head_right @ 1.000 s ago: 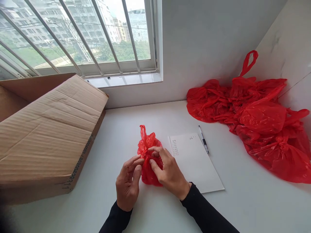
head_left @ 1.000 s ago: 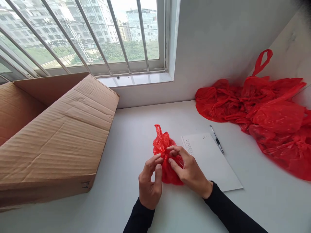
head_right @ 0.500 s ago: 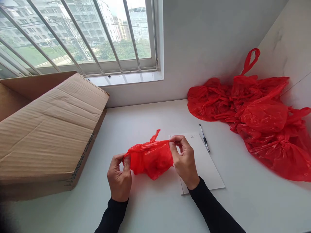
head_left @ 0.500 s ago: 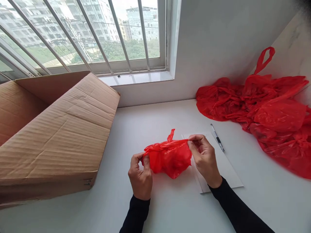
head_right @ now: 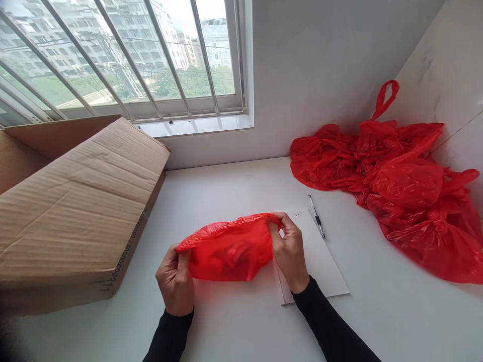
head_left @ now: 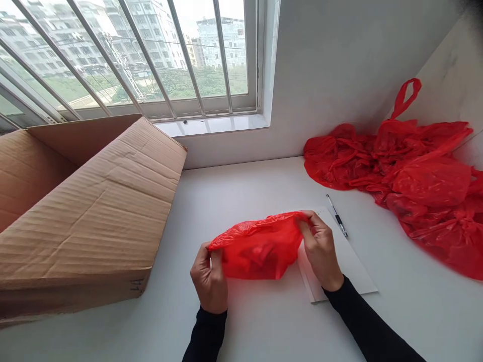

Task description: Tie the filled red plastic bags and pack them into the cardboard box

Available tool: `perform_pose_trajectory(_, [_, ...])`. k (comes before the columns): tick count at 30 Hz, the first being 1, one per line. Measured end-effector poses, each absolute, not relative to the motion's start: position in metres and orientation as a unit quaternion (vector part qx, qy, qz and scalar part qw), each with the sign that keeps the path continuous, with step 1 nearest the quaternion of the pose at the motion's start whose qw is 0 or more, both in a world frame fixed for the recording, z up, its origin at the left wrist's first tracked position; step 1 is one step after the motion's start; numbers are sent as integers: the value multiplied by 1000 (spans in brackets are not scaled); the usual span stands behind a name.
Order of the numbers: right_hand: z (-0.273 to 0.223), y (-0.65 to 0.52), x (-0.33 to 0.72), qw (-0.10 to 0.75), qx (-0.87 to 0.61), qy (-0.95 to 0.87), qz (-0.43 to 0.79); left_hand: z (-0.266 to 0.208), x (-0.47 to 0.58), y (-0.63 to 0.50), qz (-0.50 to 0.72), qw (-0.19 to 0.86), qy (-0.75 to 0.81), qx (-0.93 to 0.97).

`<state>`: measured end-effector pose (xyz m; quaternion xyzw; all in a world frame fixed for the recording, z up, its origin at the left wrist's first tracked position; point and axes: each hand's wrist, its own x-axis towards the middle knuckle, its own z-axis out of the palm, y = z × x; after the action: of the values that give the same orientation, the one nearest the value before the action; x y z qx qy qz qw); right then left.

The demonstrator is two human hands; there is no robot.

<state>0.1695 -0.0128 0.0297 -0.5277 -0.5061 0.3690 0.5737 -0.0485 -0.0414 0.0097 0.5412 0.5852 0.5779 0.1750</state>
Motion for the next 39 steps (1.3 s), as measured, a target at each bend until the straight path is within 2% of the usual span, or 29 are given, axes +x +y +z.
perform_pose_trajectory(3, [28, -8, 174, 576, -539, -482, 381, 13, -49, -41, 570, 187, 581, 549])
perform_pose_trajectory(9, [30, -15, 167, 545, -516, -584, 310, 34, -39, -41, 554, 98, 537, 629])
perform_pose_trajectory(16, [40, -13, 174, 606, -524, -446, 398, 60, -57, -43, 628, 179, 610, 448])
perform_pose_trajectory(19, [51, -25, 171, 674, -528, -446, 260, 68, -57, -52, 617, 189, 606, 464])
perform_pose_trajectory(21, [63, -38, 166, 718, -478, -488, 136, 73, -53, -58, 576, 187, 619, 500])
perform_pose_trajectory(22, [69, -44, 163, 713, -435, -540, 103, 75, -51, -61, 555, 196, 626, 511])
perform_pose_trajectory(23, [76, -49, 159, 686, -389, -608, 90, 77, -49, -62, 539, 211, 632, 515])
perform_pose_trajectory(25, [85, -50, 151, 575, -323, -746, 98, 79, -46, -63, 527, 247, 633, 510])
perform_pose_trajectory(27, [87, -45, 144, 446, -333, -824, 107, 80, -44, -62, 530, 251, 633, 505])
perform_pose_trajectory(29, [83, -37, 140, 354, -385, -843, 124, 80, -44, -62, 548, 246, 635, 485])
perform_pose_trajectory(37, [78, -56, 144, 161, -495, -844, 132, 83, -38, -71, 630, 381, 587, 338])
perform_pose_trajectory(39, [76, -59, 143, 136, -511, -837, 140, 85, -34, -72, 644, 416, 560, 313])
